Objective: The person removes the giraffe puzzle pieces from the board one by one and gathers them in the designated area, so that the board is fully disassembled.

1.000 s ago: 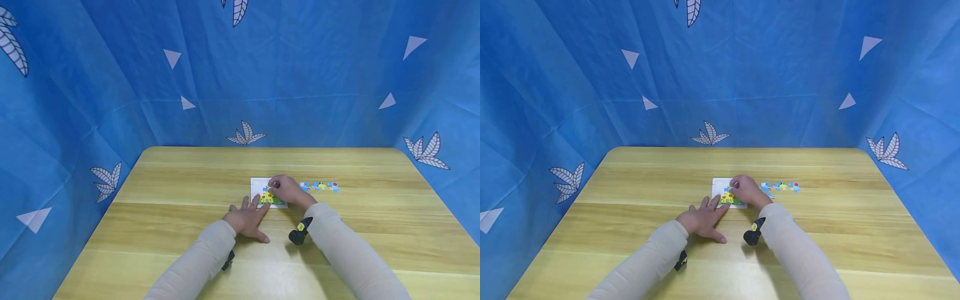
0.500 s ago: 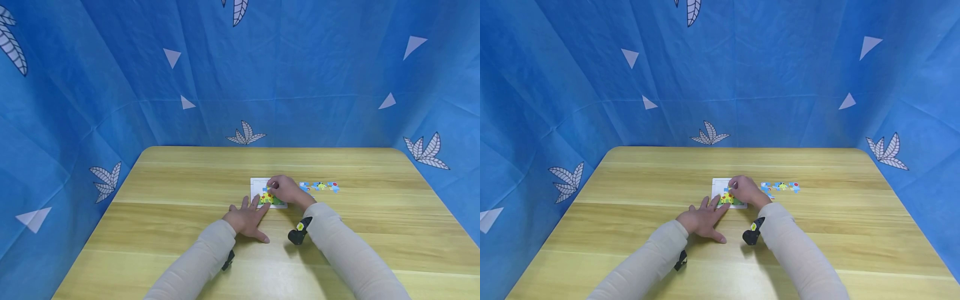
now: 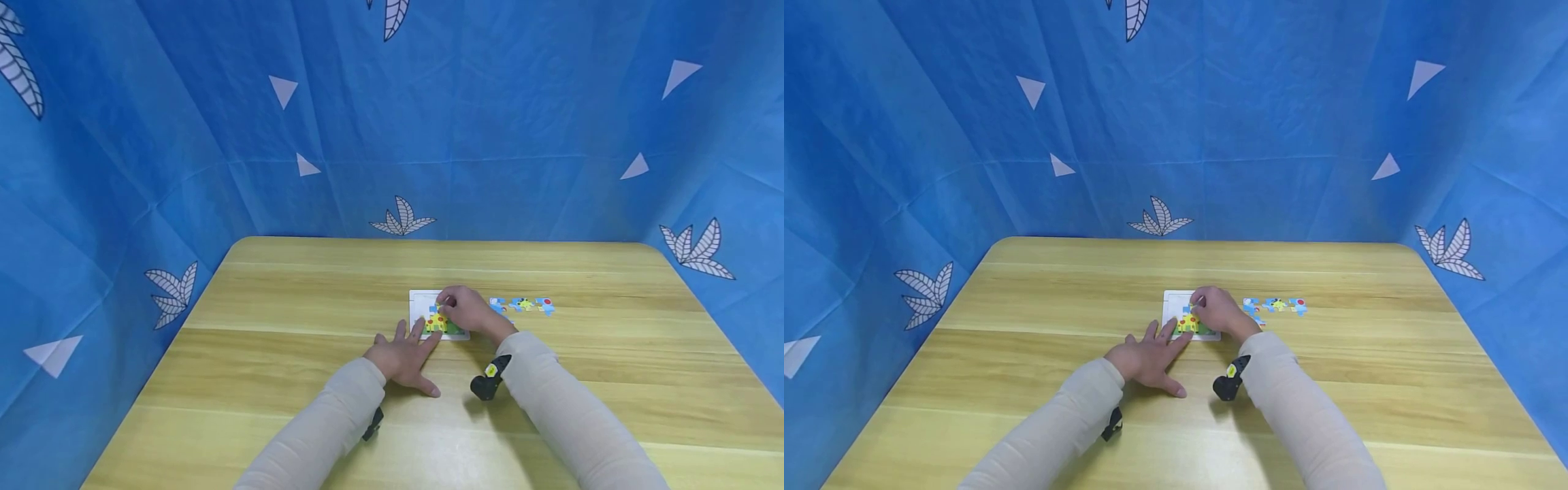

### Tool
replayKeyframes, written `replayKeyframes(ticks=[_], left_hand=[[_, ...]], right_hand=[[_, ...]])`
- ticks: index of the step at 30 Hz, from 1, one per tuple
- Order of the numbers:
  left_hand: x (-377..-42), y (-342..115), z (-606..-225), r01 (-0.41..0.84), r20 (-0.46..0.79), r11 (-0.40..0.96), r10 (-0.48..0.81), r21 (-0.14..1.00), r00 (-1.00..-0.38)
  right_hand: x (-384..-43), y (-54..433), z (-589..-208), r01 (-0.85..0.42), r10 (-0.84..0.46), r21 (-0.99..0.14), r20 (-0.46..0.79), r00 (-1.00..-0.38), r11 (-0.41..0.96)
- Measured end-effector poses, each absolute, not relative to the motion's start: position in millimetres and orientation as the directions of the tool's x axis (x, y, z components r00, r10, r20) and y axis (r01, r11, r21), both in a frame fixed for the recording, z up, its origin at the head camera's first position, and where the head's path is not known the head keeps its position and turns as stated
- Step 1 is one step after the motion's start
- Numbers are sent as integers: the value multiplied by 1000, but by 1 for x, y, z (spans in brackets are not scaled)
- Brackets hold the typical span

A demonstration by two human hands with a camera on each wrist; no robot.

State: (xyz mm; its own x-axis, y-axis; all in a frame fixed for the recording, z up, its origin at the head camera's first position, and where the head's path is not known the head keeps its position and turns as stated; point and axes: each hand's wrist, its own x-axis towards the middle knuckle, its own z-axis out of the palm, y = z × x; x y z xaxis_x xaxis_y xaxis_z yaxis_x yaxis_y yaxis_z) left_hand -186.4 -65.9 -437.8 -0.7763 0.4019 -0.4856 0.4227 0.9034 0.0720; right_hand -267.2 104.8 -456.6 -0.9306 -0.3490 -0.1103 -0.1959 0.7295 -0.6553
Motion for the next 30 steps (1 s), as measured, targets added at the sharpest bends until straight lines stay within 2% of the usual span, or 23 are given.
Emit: replayKeyframes(ticks=[17,30], left_hand=[[-187,-66,-436,428,-491,901,407,75,-770],[-187,-67,-434,420,-512,903,403,89,-758]], right_hand=[[-265,107,-460,-223,-362,-685,-64,-930,694],[-259,104,-462,-211,-320,-732,-10,-947,648]])
